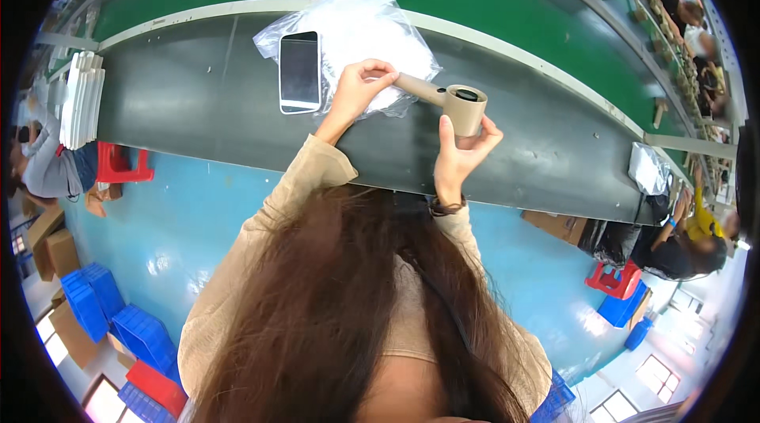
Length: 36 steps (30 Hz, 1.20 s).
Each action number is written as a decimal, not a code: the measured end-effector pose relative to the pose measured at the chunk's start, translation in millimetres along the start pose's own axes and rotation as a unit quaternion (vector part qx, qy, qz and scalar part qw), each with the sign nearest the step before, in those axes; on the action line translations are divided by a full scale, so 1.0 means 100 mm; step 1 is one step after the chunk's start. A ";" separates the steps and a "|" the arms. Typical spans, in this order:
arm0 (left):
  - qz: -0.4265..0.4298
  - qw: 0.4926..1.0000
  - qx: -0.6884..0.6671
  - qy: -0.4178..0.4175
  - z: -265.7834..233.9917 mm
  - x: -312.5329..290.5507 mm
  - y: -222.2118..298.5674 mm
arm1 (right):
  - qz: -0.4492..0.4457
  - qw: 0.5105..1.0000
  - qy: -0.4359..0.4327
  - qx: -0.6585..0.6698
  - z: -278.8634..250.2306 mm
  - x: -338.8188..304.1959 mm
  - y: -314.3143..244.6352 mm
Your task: Picking up cylindrical components from a conveyor belt and placing them into individual plastic bags.
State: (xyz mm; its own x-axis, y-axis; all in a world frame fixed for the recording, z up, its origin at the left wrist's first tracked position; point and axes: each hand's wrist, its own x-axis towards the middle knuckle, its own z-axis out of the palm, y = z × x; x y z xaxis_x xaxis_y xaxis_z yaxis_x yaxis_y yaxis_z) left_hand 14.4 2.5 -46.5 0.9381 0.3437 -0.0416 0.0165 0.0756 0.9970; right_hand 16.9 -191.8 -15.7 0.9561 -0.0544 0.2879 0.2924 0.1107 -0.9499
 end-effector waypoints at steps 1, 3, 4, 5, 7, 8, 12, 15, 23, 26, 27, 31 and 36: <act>0.002 1.000 -0.003 0.001 0.00 -0.01 0.04 | 0.000 1.000 0.013 0.004 0.05 -0.02 0.02; 0.036 0.999 0.016 0.007 0.00 -0.02 0.12 | -0.013 1.000 0.010 0.004 0.14 -0.02 0.08; 0.038 0.999 0.015 0.008 0.02 -0.02 0.16 | -0.023 1.000 0.008 0.004 0.19 -0.01 0.09; 0.059 0.997 0.041 0.004 0.03 -0.04 0.22 | -0.024 1.000 0.007 0.004 0.24 -0.02 0.10; 0.082 0.994 0.067 0.001 0.08 -0.05 0.35 | -0.025 0.999 -0.003 0.039 0.34 0.00 0.07; 0.055 0.998 0.026 -0.002 0.11 -0.07 0.43 | -0.032 0.999 -0.012 0.036 0.37 0.00 0.06; 0.011 0.988 -0.153 -0.005 0.14 -0.08 0.70 | -0.114 0.991 -0.075 -0.007 0.45 0.05 0.07; 0.052 0.989 -0.138 -0.012 0.08 -0.08 0.90 | -0.182 0.963 -0.136 -0.142 0.43 0.16 -0.08; 0.232 0.939 0.241 0.081 0.11 -0.24 1.48 | -0.258 0.857 -0.315 -0.317 0.65 0.59 -0.59; 0.255 0.910 0.308 0.111 0.05 -0.20 1.44 | -0.264 0.827 -0.349 -0.354 0.75 0.78 -0.68; 0.272 0.889 0.341 0.143 -0.01 -0.16 1.41 | -0.258 0.807 -0.373 -0.379 0.77 0.85 -0.69; 0.293 0.861 0.376 0.179 -0.20 -0.01 1.30 | -0.341 0.675 -0.457 -0.469 0.86 1.25 -0.80; 0.270 0.868 0.368 0.197 -0.37 0.18 1.20 | -0.377 0.590 -0.537 -0.470 1.04 1.78 -0.70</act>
State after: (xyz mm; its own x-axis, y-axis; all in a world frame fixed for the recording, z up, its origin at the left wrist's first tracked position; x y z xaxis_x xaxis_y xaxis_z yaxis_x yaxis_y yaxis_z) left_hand 20.0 52.6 69.8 0.6892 0.4480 0.5695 -0.0360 -0.7638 0.6444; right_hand 168.2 -105.6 114.6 0.1692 0.9802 0.1032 0.9855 -0.1697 -0.0047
